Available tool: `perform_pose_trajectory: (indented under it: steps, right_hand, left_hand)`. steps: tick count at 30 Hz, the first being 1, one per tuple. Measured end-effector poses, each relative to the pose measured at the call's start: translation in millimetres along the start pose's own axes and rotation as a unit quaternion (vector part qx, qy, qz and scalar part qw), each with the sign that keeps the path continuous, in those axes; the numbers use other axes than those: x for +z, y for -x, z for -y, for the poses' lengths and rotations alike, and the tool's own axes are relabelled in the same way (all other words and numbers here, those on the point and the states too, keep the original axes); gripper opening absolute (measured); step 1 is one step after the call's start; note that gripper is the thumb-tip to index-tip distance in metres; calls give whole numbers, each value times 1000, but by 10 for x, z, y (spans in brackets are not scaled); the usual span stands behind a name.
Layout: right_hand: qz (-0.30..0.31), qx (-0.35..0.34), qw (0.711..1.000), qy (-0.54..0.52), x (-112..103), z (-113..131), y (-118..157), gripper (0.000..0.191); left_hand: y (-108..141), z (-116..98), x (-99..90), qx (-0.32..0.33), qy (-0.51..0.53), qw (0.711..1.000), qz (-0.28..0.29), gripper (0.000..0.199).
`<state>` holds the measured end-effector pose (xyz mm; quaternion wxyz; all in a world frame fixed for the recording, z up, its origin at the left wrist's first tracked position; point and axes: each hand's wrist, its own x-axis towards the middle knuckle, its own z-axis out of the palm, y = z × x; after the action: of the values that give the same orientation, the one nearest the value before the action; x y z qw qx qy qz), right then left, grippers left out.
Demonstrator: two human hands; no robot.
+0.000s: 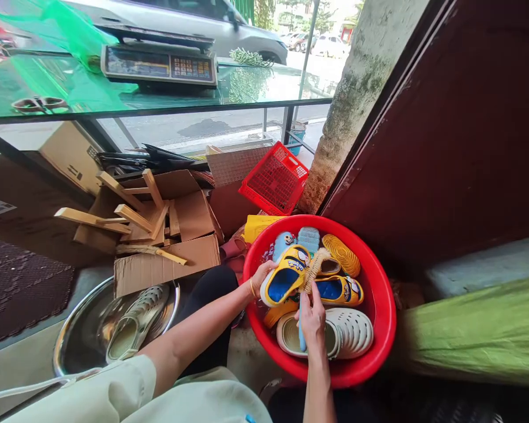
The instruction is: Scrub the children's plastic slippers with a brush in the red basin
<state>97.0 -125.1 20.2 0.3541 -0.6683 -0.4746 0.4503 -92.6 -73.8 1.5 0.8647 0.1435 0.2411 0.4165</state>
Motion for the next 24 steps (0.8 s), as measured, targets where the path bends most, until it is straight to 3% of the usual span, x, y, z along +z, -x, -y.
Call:
perform_pose_trajectory:
  steps: [6,11,16,19,24]
  right_hand:
    - [103,30,994,-10,-74,-128,386,94]
    - [78,38,996,-33,-52,-343,620,103]
    - [-17,-2,1000,-13,-91,-285,448,106]
    - [-66,7,997,30,-138,-272,250,109]
    - [-54,31,998,15,-83,-467,113,119]
  left_hand:
    - [-68,7,-45,17,43,997,-62,62]
    - [-38,16,-114,-35,45,998,-33,57]
    - [-64,113,-218,-76,29,996,-44,49]
    - [-113,189,-285,-95,9,994,-55,47]
    - [-214,265,-325,-52,22,997,-60,51]
